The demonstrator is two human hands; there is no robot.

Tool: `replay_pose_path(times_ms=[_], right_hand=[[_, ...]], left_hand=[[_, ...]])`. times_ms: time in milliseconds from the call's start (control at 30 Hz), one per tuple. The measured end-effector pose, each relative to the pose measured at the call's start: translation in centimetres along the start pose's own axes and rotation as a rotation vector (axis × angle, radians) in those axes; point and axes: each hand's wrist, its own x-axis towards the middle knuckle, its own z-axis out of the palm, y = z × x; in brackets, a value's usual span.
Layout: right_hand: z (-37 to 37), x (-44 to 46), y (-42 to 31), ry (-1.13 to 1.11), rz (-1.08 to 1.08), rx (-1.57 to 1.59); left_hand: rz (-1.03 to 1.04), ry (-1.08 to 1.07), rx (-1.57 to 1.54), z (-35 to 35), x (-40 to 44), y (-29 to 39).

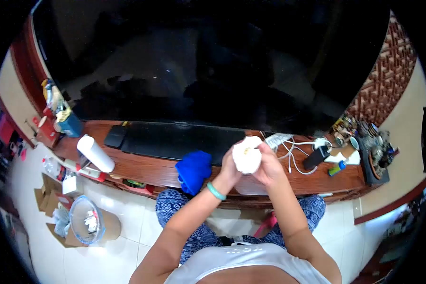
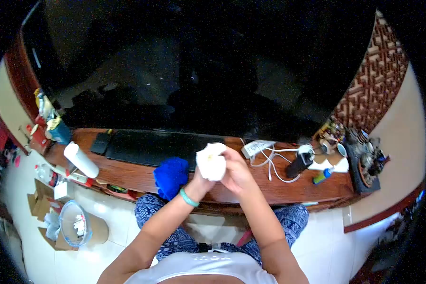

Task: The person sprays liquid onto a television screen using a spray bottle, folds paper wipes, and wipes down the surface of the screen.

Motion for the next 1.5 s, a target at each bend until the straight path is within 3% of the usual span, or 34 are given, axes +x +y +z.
replay_pose_path(times_ms=[100, 167, 233, 300, 400, 467, 533, 567, 700, 767, 867, 933, 1067, 1267, 1433, 1500], right_hand=[[-1.1, -1.6, -0.1, 0.121, -0.142, -0.221], [-1.5, -2.6, 0.5, 0.322, -0.25, -0.542], [-3.1, -3.0, 2.4, 0.316, -0.471, -0.755], [-2.2, -4.2, 3.6, 0.39, -0.464, -0.812], [-2.6, -4.9, 5.2, 0.326, -0.435, -0.846], [-2.7, -4.9, 5.4, 0.316, -0.45, -0.855], [-2.2, -5.4, 4.1, 0.202, -0.418, -0.995], [-2.0, -5.9, 3.7, 0.208, -0.418, -0.991], [-2.2, -8.5, 1.3, 0.162, -0.296, -0.906], [-2.8, -10.2, -0.3, 0.083, -0.183, -1.0], [-3.8, -12.6, -2.8, 0.121, -0.18, -1.065], [-4.1, -14.7, -4.7, 0.156, -0.139, -1.022], [-6.2, -18.4, -7.4, 0.237, -0.216, -0.838], [-9.0, -20.9, -12.4, 0.434, -0.574, -0.85], [-14.7, -17.0, -17.7, 0.74, -0.826, -0.826], [-16.5, -14.3, -19.2, 0.829, -0.83, -0.757]], left_hand=[[0.001, 0.019, -0.038, 3.5, -3.6, 2.6], [0.093, -0.136, 0.148, 5.3, -6.1, 4.1], [0.23, -0.175, 0.393, 5.6, -7.6, 3.6], [0.25, -0.055, 0.633, 5.6, -8.7, 2.7], [0.222, 0.056, 0.628, 4.4, -9.5, 1.5], [0.4, 0.14, 0.821, 3.8, -9.6, 1.2], [0.352, 0.165, 0.768, 3.6, -9.6, 2.0], [0.303, 0.188, 0.71, 3.6, -9.6, 2.7], [0.425, 0.326, 0.734, 2.7, -7.9, 7.5], [0.598, 0.395, 0.77, 3.4, -7.0, 11.0], [0.806, 0.424, 0.876, 1.6, -5.8, 15.1], [0.851, 0.444, 0.877, 1.1, -6.0, 16.0], [0.759, 0.375, 0.802, -1.3, -6.4, 14.9], [0.715, 0.412, 0.83, -0.6, -6.5, 12.4], [0.779, 0.326, 0.825, 3.1, -3.4, 12.1], [0.834, 0.293, 0.668, 6.1, -1.8, 11.4]])
